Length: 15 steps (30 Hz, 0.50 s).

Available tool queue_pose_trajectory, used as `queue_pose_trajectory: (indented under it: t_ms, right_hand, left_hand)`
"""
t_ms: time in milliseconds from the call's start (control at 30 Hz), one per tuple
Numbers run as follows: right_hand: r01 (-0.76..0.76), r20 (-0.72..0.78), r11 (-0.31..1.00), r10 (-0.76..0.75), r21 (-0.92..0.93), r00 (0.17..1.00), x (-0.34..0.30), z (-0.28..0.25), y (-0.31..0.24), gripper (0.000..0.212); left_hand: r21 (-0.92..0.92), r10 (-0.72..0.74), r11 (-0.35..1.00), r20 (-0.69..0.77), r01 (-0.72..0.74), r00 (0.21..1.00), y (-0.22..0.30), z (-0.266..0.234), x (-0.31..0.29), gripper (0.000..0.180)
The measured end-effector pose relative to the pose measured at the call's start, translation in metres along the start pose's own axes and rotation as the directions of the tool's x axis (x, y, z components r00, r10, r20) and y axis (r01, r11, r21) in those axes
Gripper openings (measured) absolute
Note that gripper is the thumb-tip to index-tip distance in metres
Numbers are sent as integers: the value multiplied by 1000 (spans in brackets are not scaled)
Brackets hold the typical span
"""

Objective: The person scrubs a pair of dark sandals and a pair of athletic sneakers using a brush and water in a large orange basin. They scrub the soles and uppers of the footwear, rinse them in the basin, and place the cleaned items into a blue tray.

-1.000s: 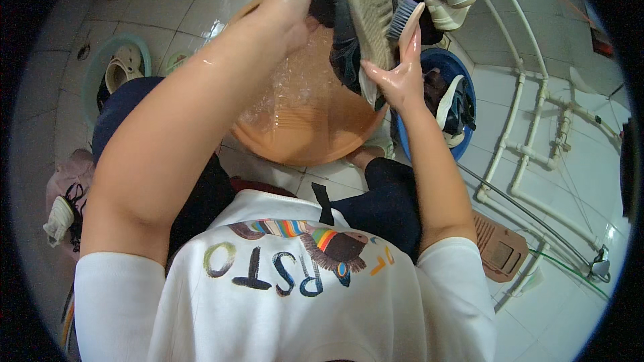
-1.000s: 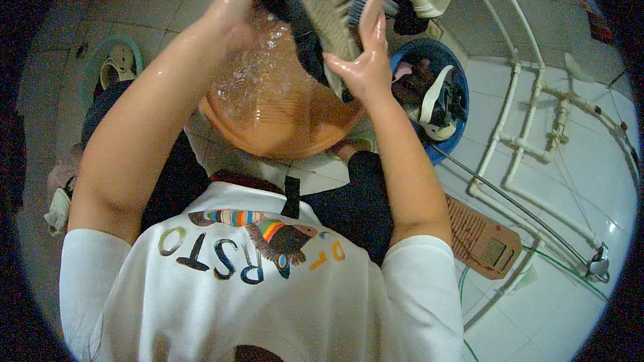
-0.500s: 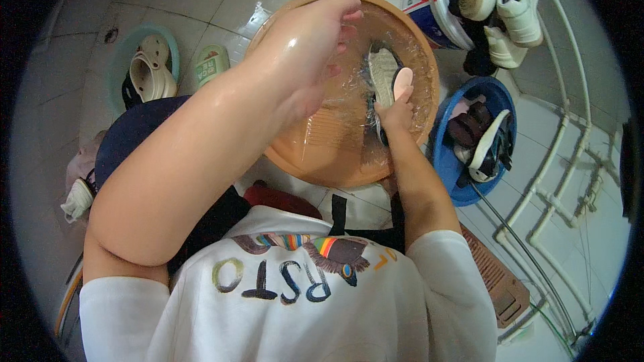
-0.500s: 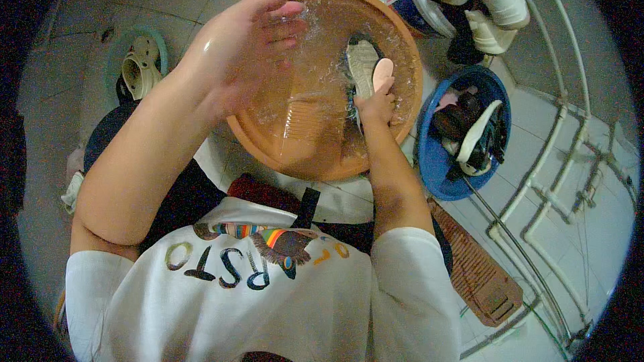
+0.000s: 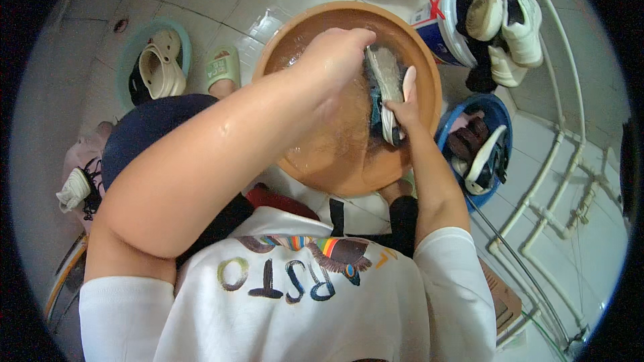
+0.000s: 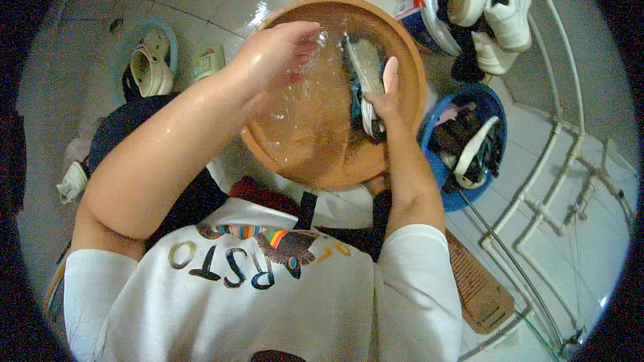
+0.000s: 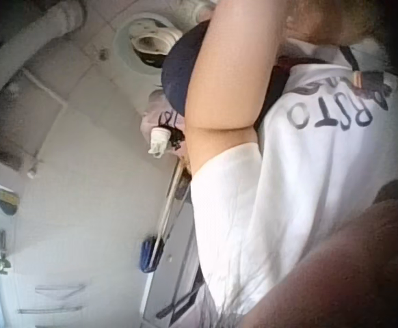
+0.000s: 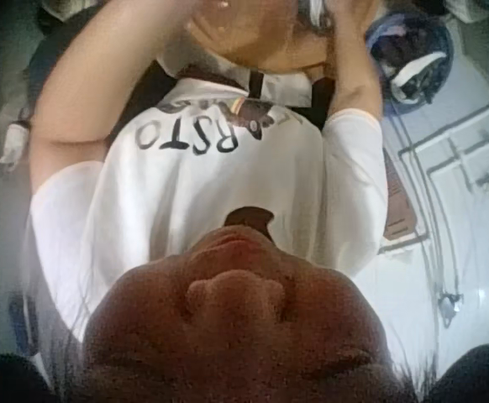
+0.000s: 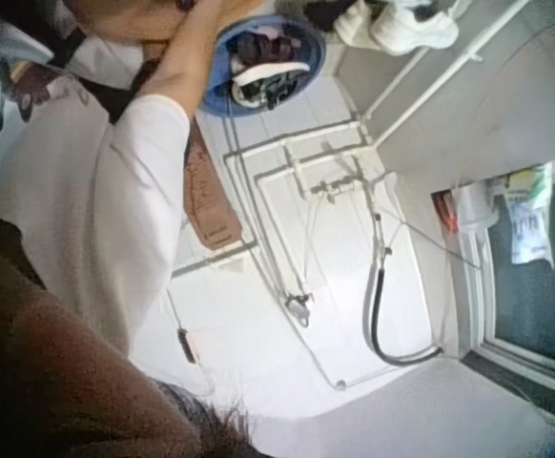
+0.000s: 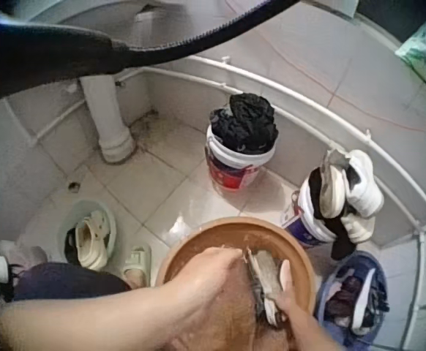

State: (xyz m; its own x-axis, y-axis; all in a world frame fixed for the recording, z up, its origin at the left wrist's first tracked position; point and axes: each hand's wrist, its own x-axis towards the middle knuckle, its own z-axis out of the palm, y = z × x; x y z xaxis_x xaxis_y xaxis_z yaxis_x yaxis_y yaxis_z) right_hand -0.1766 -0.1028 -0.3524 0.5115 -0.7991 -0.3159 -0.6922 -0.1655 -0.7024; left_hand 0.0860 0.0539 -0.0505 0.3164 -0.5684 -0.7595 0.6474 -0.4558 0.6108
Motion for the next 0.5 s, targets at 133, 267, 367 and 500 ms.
queue_pose_trajectory:
  t_ms: [133,267,367,500]
  right_hand:
    - [-26,128,970,-5,241,992,-45,-66,-121,99]
    - [28,184,880,-130,473,974,-83,-116,-202,96]
    - [160,131,870,-247,466,960,-113,-136,-248,96]
    - [302,-38,801,-331,517,943,-148,-134,-294,102]
  left_hand:
    - [59,-20,998,59,17,998,-2,2,-5,43]
    - [193,222,946,204,-261,954,3,1,0,48]
    - [75,426,891,209,-448,880,-4,4,20,53]
    - [-96,243,970,349,-224,905,4,19,-24,59]
